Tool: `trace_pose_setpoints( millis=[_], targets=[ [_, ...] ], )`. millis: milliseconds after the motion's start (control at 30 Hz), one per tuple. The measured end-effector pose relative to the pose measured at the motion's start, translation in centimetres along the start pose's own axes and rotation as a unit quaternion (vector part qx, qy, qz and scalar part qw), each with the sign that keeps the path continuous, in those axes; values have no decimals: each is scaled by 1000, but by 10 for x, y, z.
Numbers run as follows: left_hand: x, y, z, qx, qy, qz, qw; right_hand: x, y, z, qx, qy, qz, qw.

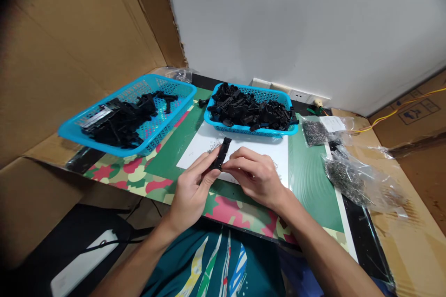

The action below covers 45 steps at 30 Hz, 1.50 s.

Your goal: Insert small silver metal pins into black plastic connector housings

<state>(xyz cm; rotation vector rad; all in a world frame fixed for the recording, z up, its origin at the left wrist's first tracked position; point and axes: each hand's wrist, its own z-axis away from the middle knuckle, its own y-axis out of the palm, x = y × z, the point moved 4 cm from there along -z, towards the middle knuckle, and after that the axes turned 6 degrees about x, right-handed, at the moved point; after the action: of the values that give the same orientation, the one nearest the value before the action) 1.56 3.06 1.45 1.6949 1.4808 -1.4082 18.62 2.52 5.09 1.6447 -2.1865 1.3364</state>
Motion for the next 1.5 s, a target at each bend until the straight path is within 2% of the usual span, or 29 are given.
trace_pose_setpoints(
  millis=[367,600,800,1033,1133,1300,1500],
  targets=[
    [-1,-1,-1,5,1,49,999,5,1,4,-19,-19,79,997],
    [-1,-2,0,-9,13,54,998,9,4,5,-32,-17,70,997],
    [1,-3,-1,-4,2,63,998,9,5,8,-66,-52,91,992],
    [1,-4,-2,-10,-4,68,998,6,6,7,-49,-43,85,994],
    [6,-3,0,-15,-30,99,995,7,6,8,-28,-52,108,992],
    [16,-2,3,-10,-117,151,981,7,6,10,-1,-80,207,975],
    [11,1,1,23,-125,155,980,5,-1,10,-33,-91,212,972]
  ],
)
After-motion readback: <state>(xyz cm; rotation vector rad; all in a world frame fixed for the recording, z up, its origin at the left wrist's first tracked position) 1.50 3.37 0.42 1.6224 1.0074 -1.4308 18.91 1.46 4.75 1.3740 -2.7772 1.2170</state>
